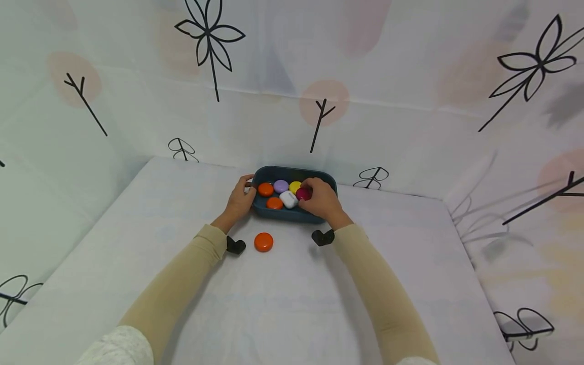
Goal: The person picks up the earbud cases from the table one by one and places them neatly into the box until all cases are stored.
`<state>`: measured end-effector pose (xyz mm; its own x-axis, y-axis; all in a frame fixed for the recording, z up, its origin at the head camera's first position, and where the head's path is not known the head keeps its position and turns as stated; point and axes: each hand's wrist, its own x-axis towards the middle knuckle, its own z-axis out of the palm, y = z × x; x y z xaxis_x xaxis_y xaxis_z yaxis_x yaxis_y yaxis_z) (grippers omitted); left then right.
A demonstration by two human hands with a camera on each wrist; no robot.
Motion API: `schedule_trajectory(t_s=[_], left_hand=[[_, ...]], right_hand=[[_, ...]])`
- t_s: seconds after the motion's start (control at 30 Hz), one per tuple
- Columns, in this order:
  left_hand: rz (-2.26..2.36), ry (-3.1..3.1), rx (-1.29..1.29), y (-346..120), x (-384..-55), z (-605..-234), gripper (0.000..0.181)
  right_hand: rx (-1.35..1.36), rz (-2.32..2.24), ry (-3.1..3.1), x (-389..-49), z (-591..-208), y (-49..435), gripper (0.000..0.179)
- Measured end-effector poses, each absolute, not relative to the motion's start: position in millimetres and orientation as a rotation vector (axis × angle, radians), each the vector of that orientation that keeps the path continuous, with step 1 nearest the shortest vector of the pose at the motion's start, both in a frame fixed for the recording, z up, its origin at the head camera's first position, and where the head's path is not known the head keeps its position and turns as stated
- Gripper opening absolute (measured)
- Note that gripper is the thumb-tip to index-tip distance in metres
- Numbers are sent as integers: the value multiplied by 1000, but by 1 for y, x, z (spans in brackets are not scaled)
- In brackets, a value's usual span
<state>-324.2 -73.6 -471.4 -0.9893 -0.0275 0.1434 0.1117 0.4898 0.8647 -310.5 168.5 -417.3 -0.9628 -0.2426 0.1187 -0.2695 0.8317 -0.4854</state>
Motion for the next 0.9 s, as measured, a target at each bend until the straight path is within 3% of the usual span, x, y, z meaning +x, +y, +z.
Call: schedule_trajectory(t_s=[0.9], left_hand=[[-1564, -2603, -66, -75, -326, -471, 48]], right_hand=[[613, 718, -2876, -247, -394, 159, 38]])
